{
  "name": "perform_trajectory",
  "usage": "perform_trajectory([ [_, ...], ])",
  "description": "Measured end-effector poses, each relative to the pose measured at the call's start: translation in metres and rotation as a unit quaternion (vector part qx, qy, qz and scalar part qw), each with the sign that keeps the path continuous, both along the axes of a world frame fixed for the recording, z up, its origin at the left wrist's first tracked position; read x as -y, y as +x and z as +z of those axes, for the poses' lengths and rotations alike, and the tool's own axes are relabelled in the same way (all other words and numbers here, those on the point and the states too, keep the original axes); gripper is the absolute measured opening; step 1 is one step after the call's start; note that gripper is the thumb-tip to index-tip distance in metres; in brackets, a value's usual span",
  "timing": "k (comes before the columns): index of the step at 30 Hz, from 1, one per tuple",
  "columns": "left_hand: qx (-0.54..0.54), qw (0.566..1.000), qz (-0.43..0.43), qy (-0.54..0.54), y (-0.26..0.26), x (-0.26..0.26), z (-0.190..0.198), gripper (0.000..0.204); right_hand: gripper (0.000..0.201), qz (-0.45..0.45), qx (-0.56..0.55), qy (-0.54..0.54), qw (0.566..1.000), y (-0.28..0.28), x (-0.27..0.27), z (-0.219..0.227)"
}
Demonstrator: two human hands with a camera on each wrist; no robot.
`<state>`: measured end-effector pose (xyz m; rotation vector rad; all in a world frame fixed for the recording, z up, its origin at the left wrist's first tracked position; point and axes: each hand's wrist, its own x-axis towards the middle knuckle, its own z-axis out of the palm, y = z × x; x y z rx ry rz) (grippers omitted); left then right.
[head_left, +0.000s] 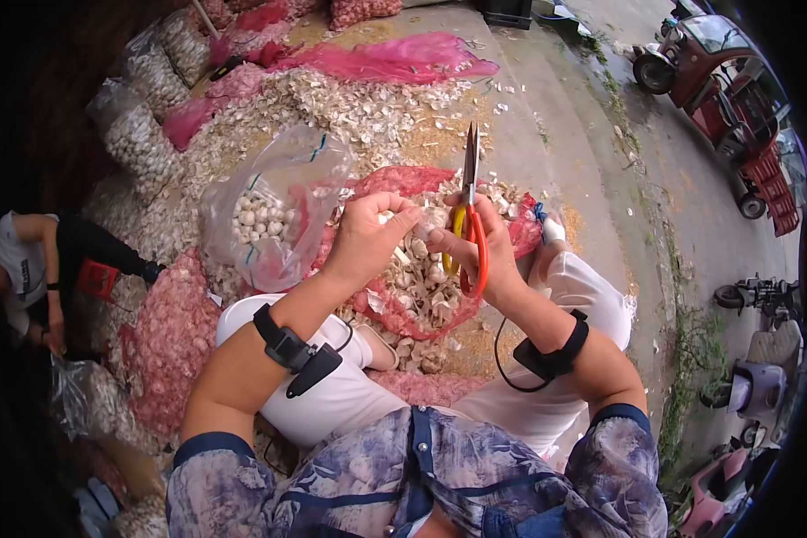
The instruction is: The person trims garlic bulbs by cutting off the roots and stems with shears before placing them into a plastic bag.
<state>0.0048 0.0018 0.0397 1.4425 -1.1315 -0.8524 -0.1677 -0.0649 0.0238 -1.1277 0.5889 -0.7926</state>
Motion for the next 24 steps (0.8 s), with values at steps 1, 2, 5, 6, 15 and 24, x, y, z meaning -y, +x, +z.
perform_trajectory([
  [1, 0.012, 1.0, 0.007, -0.017, -0.002, 0.0, 0.0, 0.018, 0.05, -0.004, -0.009, -0.009, 1.0, 0.0, 0.0, 0.0],
  [2, 0.024, 0.999, 0.015, -0.032, -0.003, -0.001, 0.0, 0.017, 0.049, -0.007, -0.018, -0.015, 1.0, 0.002, -0.001, 0.0],
  [5, 0.114, 0.993, 0.011, -0.019, -0.006, -0.005, 0.002, 0.015, 0.047, 0.011, -0.1, -0.054, 0.993, -0.003, 0.003, -0.002],
  [6, 0.146, 0.989, 0.013, -0.036, -0.009, -0.008, 0.004, 0.015, 0.047, 0.011, -0.079, -0.037, 0.996, -0.003, 0.003, -0.005],
  [15, 0.106, 0.994, -0.009, -0.01, -0.008, -0.009, 0.007, 0.016, 0.052, 0.037, -0.068, -0.009, 0.997, -0.005, 0.003, 0.003],
  [24, 0.076, 0.995, -0.062, -0.001, -0.013, -0.015, 0.014, 0.016, 0.042, -0.022, -0.133, -0.124, 0.983, -0.007, 0.01, -0.012],
])
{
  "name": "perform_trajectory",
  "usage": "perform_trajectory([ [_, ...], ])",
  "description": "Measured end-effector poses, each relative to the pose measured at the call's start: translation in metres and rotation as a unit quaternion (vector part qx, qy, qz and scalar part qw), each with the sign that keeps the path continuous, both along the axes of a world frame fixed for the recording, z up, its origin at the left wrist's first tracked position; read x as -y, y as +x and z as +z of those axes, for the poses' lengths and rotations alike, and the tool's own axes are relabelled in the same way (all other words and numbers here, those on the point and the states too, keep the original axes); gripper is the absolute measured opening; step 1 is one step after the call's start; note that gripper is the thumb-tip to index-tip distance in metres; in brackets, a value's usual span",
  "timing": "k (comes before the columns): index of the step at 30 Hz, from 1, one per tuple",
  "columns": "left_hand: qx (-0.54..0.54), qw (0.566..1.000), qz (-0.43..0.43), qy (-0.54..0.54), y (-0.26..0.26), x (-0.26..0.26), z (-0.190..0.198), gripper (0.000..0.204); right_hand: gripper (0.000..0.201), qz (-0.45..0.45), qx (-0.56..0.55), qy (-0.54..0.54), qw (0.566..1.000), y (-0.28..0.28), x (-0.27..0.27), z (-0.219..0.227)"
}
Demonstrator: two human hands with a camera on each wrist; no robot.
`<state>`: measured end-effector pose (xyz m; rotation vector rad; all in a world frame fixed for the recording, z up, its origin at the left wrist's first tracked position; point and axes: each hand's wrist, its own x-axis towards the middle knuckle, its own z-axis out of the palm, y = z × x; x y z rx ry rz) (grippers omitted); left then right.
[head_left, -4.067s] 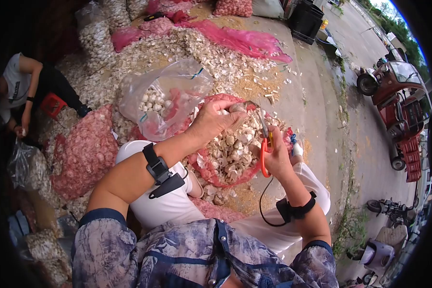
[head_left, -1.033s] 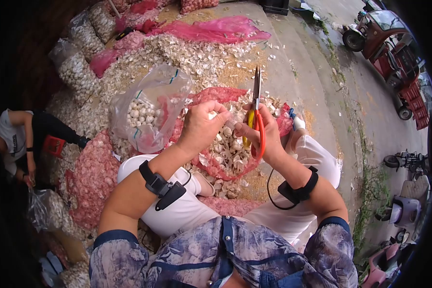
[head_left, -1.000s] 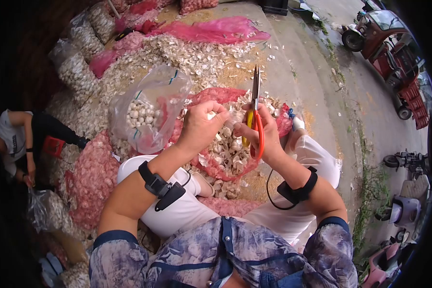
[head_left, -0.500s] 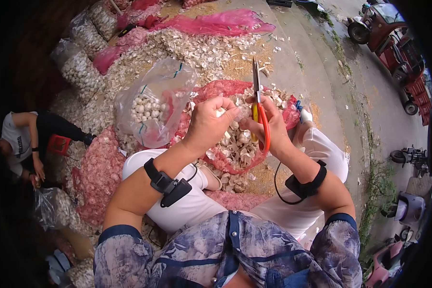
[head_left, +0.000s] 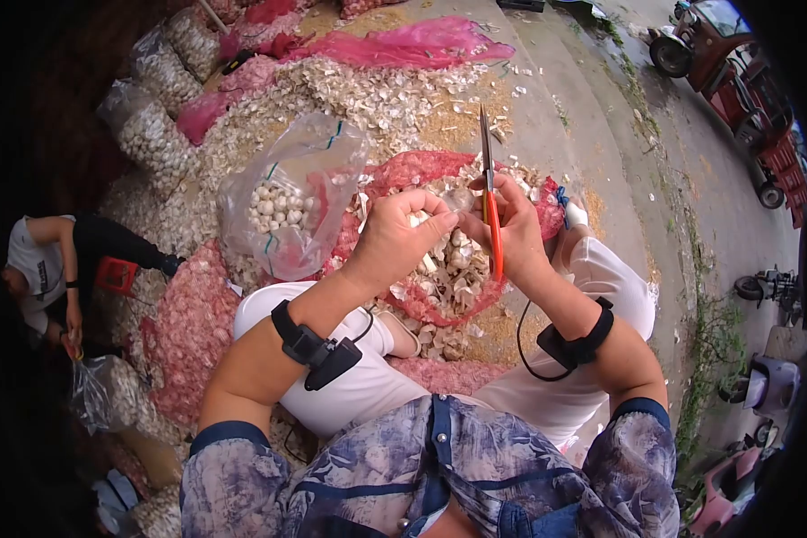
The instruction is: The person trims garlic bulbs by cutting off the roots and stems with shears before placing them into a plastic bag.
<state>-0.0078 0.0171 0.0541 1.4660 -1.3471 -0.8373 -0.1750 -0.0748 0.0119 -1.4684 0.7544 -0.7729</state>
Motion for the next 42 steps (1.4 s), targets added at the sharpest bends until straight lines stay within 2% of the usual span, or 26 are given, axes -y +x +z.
perform_trajectory([
  [1, -0.045, 0.998, -0.006, 0.032, 0.002, -0.001, 0.001, 0.016, 0.041, 0.021, 0.044, 0.022, 0.999, -0.001, 0.002, -0.004],
  [2, -0.044, 0.998, -0.007, 0.032, 0.004, -0.001, 0.001, 0.016, 0.04, 0.042, 0.088, 0.044, 0.994, -0.001, 0.004, -0.006],
  [3, -0.06, 0.998, -0.024, 0.025, 0.006, -0.001, 0.001, 0.016, 0.04, 0.041, 0.088, 0.044, 0.994, 0.0, 0.003, -0.002],
  [5, -0.076, 0.996, -0.042, 0.022, 0.006, 0.0, -0.003, 0.017, 0.039, 0.044, 0.095, 0.131, 0.986, 0.001, 0.0, 0.01],
  [7, -0.095, 0.99, -0.101, 0.028, 0.005, 0.002, -0.006, 0.018, 0.039, 0.049, 0.067, 0.144, 0.986, -0.001, 0.0, 0.012],
  [8, -0.126, 0.983, -0.11, 0.083, 0.006, 0.001, -0.004, 0.019, 0.039, 0.055, 0.087, 0.184, 0.978, 0.0, 0.0, 0.012],
  [10, -0.143, 0.979, -0.112, 0.091, 0.006, 0.005, -0.007, 0.02, 0.038, 0.075, 0.127, 0.263, 0.953, 0.001, 0.003, 0.005],
  [13, -0.142, 0.981, -0.103, 0.083, 0.01, 0.013, -0.019, 0.028, 0.037, 0.073, 0.117, 0.246, 0.96, 0.002, -0.001, 0.011],
  [16, -0.282, 0.946, -0.046, 0.155, 0.026, 0.014, -0.019, 0.036, 0.038, 0.062, 0.086, 0.207, 0.972, 0.002, 0.0, 0.009],
  [17, -0.282, 0.946, -0.043, 0.156, 0.026, 0.014, -0.018, 0.036, 0.039, 0.06, 0.087, 0.191, 0.976, 0.002, 0.0, 0.007],
  [19, -0.372, 0.902, -0.025, 0.219, 0.024, 0.013, -0.012, 0.031, 0.04, 0.059, 0.063, 0.176, 0.981, 0.003, 0.0, 0.006],
  [21, -0.334, 0.915, -0.007, 0.227, 0.015, 0.012, -0.011, 0.026, 0.04, 0.072, 0.06, 0.144, 0.985, 0.001, 0.001, -0.002],
  [23, -0.305, 0.922, -0.032, 0.239, 0.014, 0.014, -0.012, 0.025, 0.041, 0.064, 0.066, 0.154, 0.984, 0.001, 0.003, -0.002],
  [25, -0.298, 0.921, -0.049, 0.247, 0.026, 0.019, -0.034, 0.024, 0.041, 0.052, 0.087, 0.184, 0.978, -0.001, 0.005, -0.002],
  [27, -0.296, 0.916, -0.064, 0.262, 0.036, 0.016, -0.06, 0.024, 0.041, 0.017, 0.063, 0.177, 0.982, -0.005, 0.009, 0.005],
  [29, -0.146, 0.922, -0.052, 0.356, 0.046, 0.019, -0.076, 0.028, 0.041, 0.001, 0.051, 0.18, 0.982, -0.009, 0.013, 0.009],
  [30, -0.026, 0.925, -0.071, 0.372, 0.053, 0.023, -0.093, 0.029, 0.041, -0.012, 0.074, 0.211, 0.975, -0.012, 0.014, 0.01],
  [31, -0.027, 0.922, -0.073, 0.378, 0.053, 0.024, -0.113, 0.029, 0.042, -0.027, 0.097, 0.242, 0.965, -0.015, 0.015, 0.01],
  [33, 0.165, 0.906, -0.092, 0.379, 0.048, 0.033, -0.152, 0.035, 0.042, -0.027, 0.111, 0.263, 0.958, -0.021, 0.019, 0.011],
  [34, 0.162, 0.905, -0.094, 0.382, 0.045, 0.035, -0.176, 0.035, 0.042, -0.033, 0.104, 0.277, 0.955, -0.024, 0.02, 0.013],
  [36, 0.326, 0.897, -0.102, 0.28, 0.037, 0.04, -0.226, 0.037, 0.042, -0.033, 0.101, 0.299, 0.948, -0.029, 0.02, 0.015],
  [37, 0.324, 0.897, -0.104, 0.282, 0.031, 0.041, -0.25, 0.037, 0.042, -0.034, 0.099, 0.302, 0.948, -0.031, 0.021, 0.014],
  [39, 0.402, 0.846, -0.116, 0.329, 0.017, 0.037, -0.289, 0.043, 0.042, -0.036, 0.096, 0.31, 0.945, -0.034, 0.021, 0.014],
  [42, 0.389, 0.836, -0.117, 0.37, -0.004, 0.022, -0.32, 0.045, 0.041, -0.042, 0.073, 0.309, 0.947, -0.036, 0.021, 0.017],
])
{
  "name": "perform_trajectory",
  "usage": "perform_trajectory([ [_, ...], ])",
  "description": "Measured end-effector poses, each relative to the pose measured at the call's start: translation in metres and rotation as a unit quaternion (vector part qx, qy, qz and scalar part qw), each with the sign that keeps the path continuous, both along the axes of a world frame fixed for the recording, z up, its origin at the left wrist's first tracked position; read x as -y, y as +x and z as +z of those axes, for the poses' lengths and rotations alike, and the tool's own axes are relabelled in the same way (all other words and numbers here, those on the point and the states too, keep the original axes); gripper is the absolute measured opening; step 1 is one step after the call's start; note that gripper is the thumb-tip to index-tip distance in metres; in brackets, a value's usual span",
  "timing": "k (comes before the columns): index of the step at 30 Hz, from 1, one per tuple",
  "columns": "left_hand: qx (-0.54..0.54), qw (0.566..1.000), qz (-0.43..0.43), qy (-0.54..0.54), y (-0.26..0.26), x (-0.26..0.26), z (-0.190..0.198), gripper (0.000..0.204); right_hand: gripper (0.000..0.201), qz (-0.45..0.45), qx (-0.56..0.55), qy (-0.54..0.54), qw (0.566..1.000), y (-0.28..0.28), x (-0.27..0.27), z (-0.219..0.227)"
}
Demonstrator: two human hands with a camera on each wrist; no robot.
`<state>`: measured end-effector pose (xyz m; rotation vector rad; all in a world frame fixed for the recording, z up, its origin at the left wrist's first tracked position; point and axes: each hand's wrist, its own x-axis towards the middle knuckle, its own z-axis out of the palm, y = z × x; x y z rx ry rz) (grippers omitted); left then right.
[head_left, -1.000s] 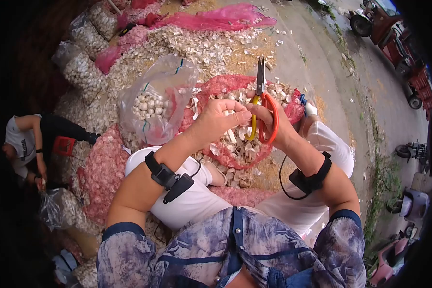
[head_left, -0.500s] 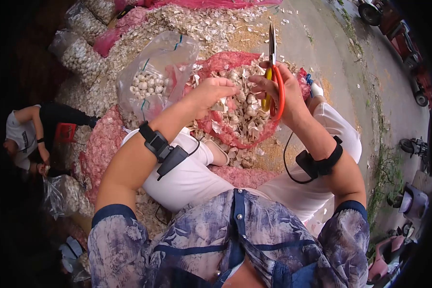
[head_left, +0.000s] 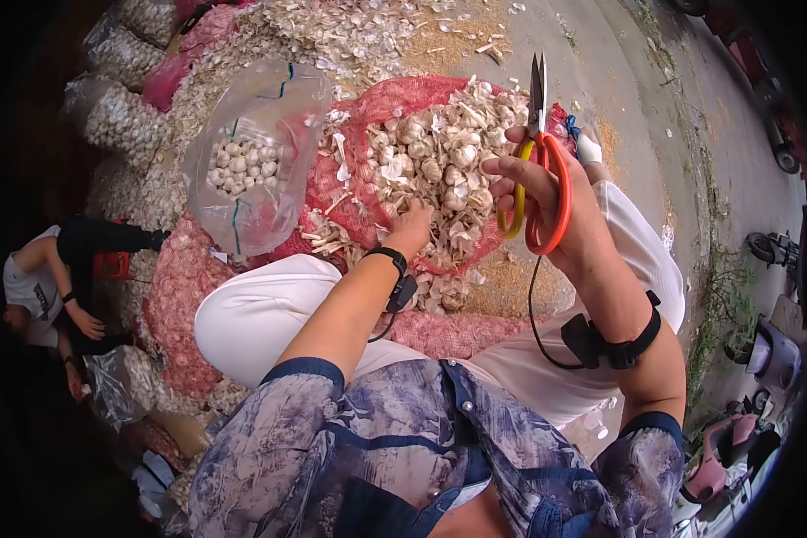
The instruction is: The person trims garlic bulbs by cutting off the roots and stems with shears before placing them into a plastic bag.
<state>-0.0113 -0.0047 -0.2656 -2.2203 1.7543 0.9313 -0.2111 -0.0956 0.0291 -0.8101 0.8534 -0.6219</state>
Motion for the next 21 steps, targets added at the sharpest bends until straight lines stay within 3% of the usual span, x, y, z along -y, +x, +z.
perform_trajectory([
  [4, 0.008, 0.999, 0.005, -0.054, -0.005, -0.021, -0.018, 0.041, 0.039, 0.03, -0.002, 0.011, 1.0, 0.001, 0.003, -0.005],
  [7, 0.02, 1.0, 0.006, -0.015, -0.007, -0.017, -0.02, 0.04, 0.037, 0.056, -0.012, 0.012, 0.998, 0.004, 0.004, -0.003],
  [8, 0.042, 0.996, -0.016, -0.074, -0.001, -0.02, -0.042, 0.035, 0.037, 0.062, -0.023, -0.001, 0.998, 0.005, 0.005, -0.003],
  [9, 0.043, 0.996, -0.016, -0.075, 0.001, -0.015, -0.037, 0.035, 0.037, 0.067, -0.034, -0.015, 0.997, 0.006, 0.004, -0.003],
  [10, -0.082, 0.992, 0.09, -0.016, 0.004, -0.005, -0.025, 0.03, 0.037, 0.072, -0.049, -0.032, 0.996, 0.007, 0.005, -0.004],
  [11, -0.205, 0.959, 0.192, 0.044, 0.006, 0.005, -0.012, 0.026, 0.037, 0.072, -0.047, -0.033, 0.996, 0.006, 0.006, -0.007],
  [12, -0.336, 0.888, 0.305, 0.075, 0.005, 0.016, 0.004, 0.03, 0.037, 0.069, -0.037, -0.033, 0.996, 0.006, 0.007, -0.011],
  [14, -0.456, 0.83, 0.313, 0.072, 0.012, 0.04, 0.034, 0.035, 0.038, 0.07, -0.055, -0.054, 0.995, 0.005, 0.01, -0.016],
  [16, -0.454, 0.86, 0.224, 0.07, 0.012, 0.059, 0.112, 0.029, 0.037, 0.067, -0.051, -0.075, 0.994, 0.006, 0.014, -0.03],
  [17, -0.448, 0.874, 0.176, 0.066, 0.016, 0.068, 0.127, 0.029, 0.037, 0.059, -0.049, -0.094, 0.993, 0.005, 0.014, -0.033],
  [19, -0.47, 0.866, 0.158, 0.069, 0.014, 0.069, 0.194, 0.03, 0.039, 0.061, -0.078, -0.123, 0.987, 0.008, 0.012, -0.028],
  [21, -0.538, 0.817, 0.209, 0.013, 0.01, 0.052, 0.243, 0.031, 0.043, 0.066, -0.048, -0.175, 0.981, 0.011, 0.007, -0.03],
])
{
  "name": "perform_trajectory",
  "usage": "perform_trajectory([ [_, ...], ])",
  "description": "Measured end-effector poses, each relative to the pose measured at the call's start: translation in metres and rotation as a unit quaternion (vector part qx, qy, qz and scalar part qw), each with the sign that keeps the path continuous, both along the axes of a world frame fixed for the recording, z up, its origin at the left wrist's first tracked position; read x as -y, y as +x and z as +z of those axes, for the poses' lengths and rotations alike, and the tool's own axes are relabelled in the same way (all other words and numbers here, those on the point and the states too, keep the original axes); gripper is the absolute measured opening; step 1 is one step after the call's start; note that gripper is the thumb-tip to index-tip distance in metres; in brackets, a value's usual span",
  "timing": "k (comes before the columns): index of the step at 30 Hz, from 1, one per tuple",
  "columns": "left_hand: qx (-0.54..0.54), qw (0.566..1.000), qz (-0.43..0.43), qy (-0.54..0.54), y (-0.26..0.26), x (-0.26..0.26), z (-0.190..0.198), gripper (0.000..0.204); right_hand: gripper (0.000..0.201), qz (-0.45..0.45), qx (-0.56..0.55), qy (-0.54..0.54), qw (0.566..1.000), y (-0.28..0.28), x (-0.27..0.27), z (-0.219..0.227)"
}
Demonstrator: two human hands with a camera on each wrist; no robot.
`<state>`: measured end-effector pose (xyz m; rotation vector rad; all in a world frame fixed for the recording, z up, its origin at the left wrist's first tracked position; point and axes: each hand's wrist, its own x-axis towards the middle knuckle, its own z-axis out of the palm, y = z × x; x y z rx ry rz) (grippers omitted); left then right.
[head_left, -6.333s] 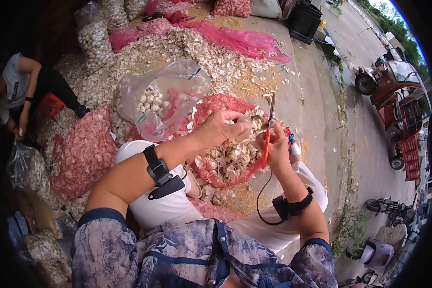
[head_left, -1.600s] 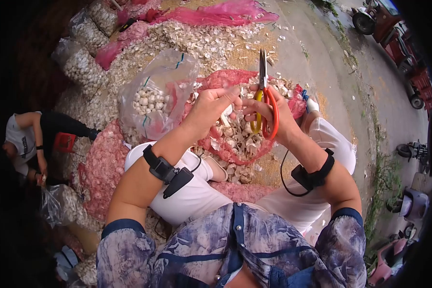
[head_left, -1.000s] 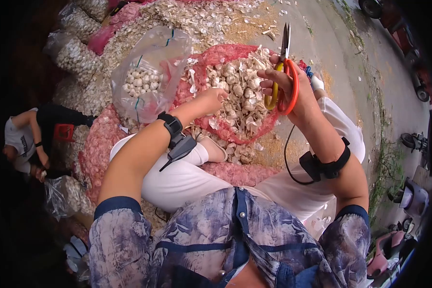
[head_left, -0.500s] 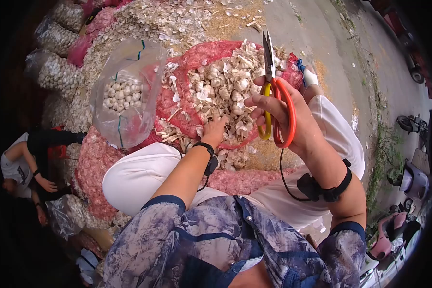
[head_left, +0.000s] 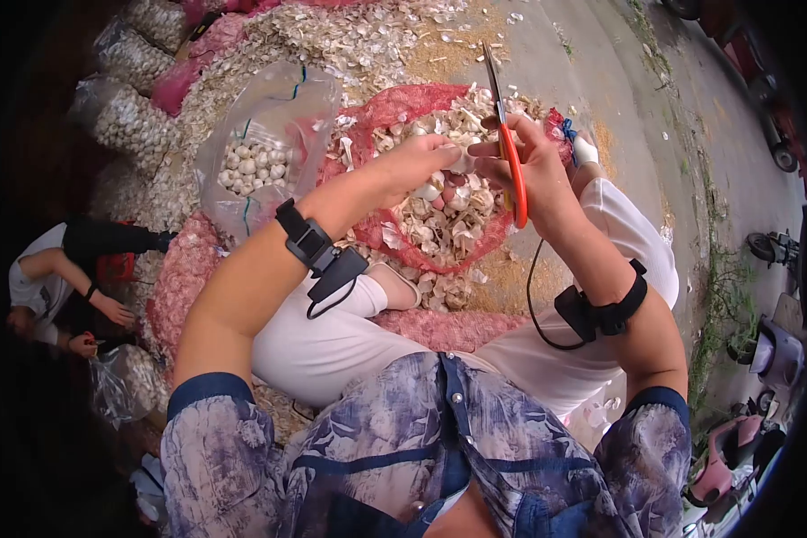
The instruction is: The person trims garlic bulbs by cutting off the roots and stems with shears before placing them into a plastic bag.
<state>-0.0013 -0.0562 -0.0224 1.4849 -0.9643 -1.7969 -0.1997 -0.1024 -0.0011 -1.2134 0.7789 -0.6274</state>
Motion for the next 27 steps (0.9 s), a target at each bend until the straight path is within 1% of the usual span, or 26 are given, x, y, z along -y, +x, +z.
perform_trajectory([
  [2, 0.009, 1.0, 0.022, 0.01, 0.003, -0.018, 0.033, 0.031, 0.045, 0.017, 0.007, -0.029, 0.999, 0.004, -0.007, 0.003],
  [4, 0.014, 0.999, 0.048, 0.022, 0.007, -0.037, 0.05, 0.032, 0.048, 0.024, 0.046, -0.056, 0.997, 0.01, -0.014, 0.008],
  [5, -0.009, 0.996, 0.08, 0.027, 0.008, -0.045, 0.056, 0.032, 0.049, 0.035, 0.057, -0.06, 0.996, 0.012, -0.019, 0.013],
  [6, -0.033, 0.993, 0.11, 0.032, 0.009, -0.052, 0.059, 0.032, 0.049, 0.039, 0.06, -0.062, 0.996, 0.014, -0.023, 0.017],
  [8, -0.053, 0.99, 0.123, 0.044, 0.01, -0.06, 0.061, 0.031, 0.05, 0.046, 0.053, -0.018, 0.997, 0.017, -0.029, 0.023],
  [9, -0.073, 0.988, 0.128, 0.04, 0.008, -0.063, 0.061, 0.032, 0.049, 0.038, 0.042, -0.075, 0.996, 0.019, -0.031, 0.018],
  [10, -0.093, 0.986, 0.132, 0.035, 0.006, -0.065, 0.06, 0.032, 0.049, 0.037, 0.041, -0.078, 0.995, 0.02, -0.031, 0.015],
  [12, -0.096, 0.986, 0.131, 0.026, 0.004, -0.063, 0.056, 0.033, 0.049, 0.049, 0.049, -0.099, 0.993, 0.021, -0.029, 0.011],
  [13, -0.1, 0.985, 0.141, -0.001, 0.001, -0.061, 0.057, 0.035, 0.048, 0.064, 0.014, -0.09, 0.994, 0.02, -0.028, 0.017],
  [14, -0.104, 0.983, 0.152, -0.026, 0.0, -0.06, 0.06, 0.036, 0.048, 0.064, 0.013, -0.091, 0.994, 0.019, -0.028, 0.018],
  [15, -0.089, 0.987, 0.125, -0.042, -0.001, -0.058, 0.073, 0.039, 0.048, 0.06, 0.015, -0.072, 0.995, 0.018, -0.028, 0.019],
  [16, -0.089, 0.987, 0.125, -0.043, -0.002, -0.056, 0.069, 0.039, 0.047, 0.055, 0.018, -0.053, 0.997, 0.018, -0.028, 0.019],
  [17, 0.001, 0.989, 0.097, -0.114, -0.003, -0.055, 0.063, 0.04, 0.046, 0.052, 0.021, -0.045, 0.997, 0.018, -0.029, 0.022],
  [18, 0.092, 0.977, 0.068, -0.182, -0.004, -0.053, 0.061, 0.042, 0.046, 0.052, 0.021, -0.046, 0.997, 0.019, -0.027, 0.021],
  [20, 0.091, 0.975, 0.071, -0.189, -0.002, -0.053, 0.062, 0.039, 0.046, 0.058, 0.056, -0.041, 0.996, 0.02, -0.026, 0.02],
  [22, 0.105, 0.982, 0.047, -0.147, 0.003, -0.051, 0.065, 0.034, 0.046, 0.055, 0.057, -0.04, 0.996, 0.02, -0.028, 0.018],
  [23, 0.105, 0.982, 0.046, -0.149, 0.006, -0.051, 0.063, 0.034, 0.046, 0.053, 0.058, -0.037, 0.996, 0.02, -0.029, 0.017],
  [25, 0.148, 0.968, 0.069, -0.192, 0.009, -0.051, 0.06, 0.029, 0.045, 0.049, 0.066, -0.041, 0.996, 0.019, -0.028, 0.019],
  [26, 0.148, 0.968, 0.067, -0.193, 0.008, -0.052, 0.059, 0.029, 0.045, 0.048, 0.073, -0.042, 0.995, 0.019, -0.027, 0.02],
  [27, 0.122, 0.962, 0.106, -0.218, 0.003, -0.053, 0.065, 0.027, 0.045, 0.046, 0.073, -0.043, 0.995, 0.018, -0.025, 0.018],
])
